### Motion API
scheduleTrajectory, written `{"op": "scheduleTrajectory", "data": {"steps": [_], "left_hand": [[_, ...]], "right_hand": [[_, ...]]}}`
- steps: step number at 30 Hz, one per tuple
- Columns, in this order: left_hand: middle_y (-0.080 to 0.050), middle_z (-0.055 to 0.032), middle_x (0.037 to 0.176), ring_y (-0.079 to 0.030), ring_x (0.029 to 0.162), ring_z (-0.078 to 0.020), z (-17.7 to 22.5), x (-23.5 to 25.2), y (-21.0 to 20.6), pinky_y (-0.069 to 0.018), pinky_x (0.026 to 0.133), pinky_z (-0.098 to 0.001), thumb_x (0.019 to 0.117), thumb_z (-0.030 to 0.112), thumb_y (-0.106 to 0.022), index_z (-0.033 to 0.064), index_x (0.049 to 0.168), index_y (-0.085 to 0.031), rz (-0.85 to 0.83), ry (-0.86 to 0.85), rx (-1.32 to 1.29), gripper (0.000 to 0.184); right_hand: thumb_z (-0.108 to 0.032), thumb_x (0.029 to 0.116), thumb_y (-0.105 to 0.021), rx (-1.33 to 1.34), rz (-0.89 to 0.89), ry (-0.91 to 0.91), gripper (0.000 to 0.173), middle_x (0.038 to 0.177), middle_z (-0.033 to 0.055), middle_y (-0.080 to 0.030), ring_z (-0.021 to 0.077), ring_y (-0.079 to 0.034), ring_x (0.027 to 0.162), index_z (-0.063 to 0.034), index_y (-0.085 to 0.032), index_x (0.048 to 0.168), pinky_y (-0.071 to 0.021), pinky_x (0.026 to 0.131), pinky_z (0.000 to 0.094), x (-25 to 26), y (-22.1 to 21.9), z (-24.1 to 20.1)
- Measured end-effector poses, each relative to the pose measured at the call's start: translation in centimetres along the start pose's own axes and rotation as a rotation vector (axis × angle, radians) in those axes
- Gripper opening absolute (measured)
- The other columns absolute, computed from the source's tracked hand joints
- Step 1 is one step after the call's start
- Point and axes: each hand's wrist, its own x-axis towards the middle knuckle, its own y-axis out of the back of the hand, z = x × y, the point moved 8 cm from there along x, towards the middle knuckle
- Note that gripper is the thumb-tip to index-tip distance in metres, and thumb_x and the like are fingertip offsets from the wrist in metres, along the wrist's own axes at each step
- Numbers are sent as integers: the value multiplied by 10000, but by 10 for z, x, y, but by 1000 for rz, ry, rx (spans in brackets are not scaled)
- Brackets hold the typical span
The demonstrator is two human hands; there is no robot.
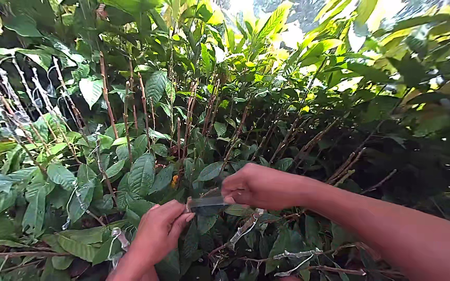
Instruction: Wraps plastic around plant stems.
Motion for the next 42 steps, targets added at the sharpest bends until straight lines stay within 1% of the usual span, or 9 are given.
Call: {"op": "scheduleTrajectory", "data": {"steps": [4, 7, 11, 21, 25, 28, 33, 37, 42], "left_hand": [[-635, 18, 784, -612, 695, -129, 13, 9, -11, -491, 632, -368, 1064, 455, -456, 152, 903, -699, -76, -6, 0, 421], [-671, -17, 814, -662, 705, -183, 32, 10, -28, -534, 617, -434, 1040, 400, -513, 131, 880, -704, -201, -79, 20, 367], [-650, -5, 772, -633, 669, -165, 31, -4, -18, -496, 607, -400, 1043, 446, -482, 141, 851, -681, -204, -129, 56, 413], [-690, 15, 816, -644, 720, -135, 11, -4, 1, -481, 687, -399, 1038, 409, -502, 152, 924, -751, 75, 22, 33, 375], [-729, -120, 866, -710, 850, -298, 36, 6, -14, -513, 827, -533, 887, 160, -669, 41, 905, -725, -131, 144, -11, 132], [-732, -9, 909, -696, 880, -193, 33, -5, -28, -518, 805, -480, 1001, 344, -594, 150, 926, -738, -116, -52, -47, 253], [-739, 21, 1004, -671, 958, -119, 0, -19, -1, -523, 879, -396, 1031, 381, -564, 149, 1051, -760, 43, 24, -205, 304], [-721, 46, 964, -663, 884, -13, -28, -19, 14, -565, 815, -197, 986, 306, -655, 107, 1023, -764, 230, 239, -422, 230], [-714, 30, 936, -663, 828, -41, -40, -5, 11, -560, 762, -196, 971, 214, -666, 94, 1001, -755, 329, 385, -585, 152]], "right_hand": [[-173, 1058, -569, 297, 49, 81, 146, 747, -57, -624, -42, -541, 590, -82, -675, 1099, -449, 532, 134, -8, 11, -34], [-169, 1064, -559, 278, 49, 93, 184, 915, -8, -695, -25, -610, 734, -48, -671, 1145, -513, 674, 157, 23, 8, -36], [-83, 1040, -567, -84, -57, -5, 281, 1233, 109, -715, 239, -693, 1111, -49, -638, 1309, -528, 988, 493, 54, -22, 4], [-7, 932, -616, -619, 233, 221, 99, 910, 157, -685, 338, -706, 875, -17, -708, 967, -590, 678, 458, 25, -60, -53], [33, 937, -587, -819, -29, 158, 161, 1143, 166, -638, 351, -626, 1047, 19, -706, 1043, -530, 787, 465, 37, -63, -95], [-88, 1021, -570, -549, -180, 148, 182, 1192, 169, -597, 352, -599, 1096, -44, -727, 1102, -525, 852, 524, 63, -42, -64], [-249, 1045, -569, -30, 107, 67, 297, 938, 146, -676, 255, -645, 882, -1, -726, 1000, -519, 809, 460, 79, -48, -1], [-125, 1008, -526, -158, 468, 222, 228, 894, 137, -701, 277, -706, 828, -17, -723, 974, -580, 726, 458, 71, -69, -15], [-94, 941, -573, -317, 631, 307, 139, 798, 97, -664, 251, -687, 725, -48, -678, 861, -562, 616, 419, 69, -95, -22]]}}
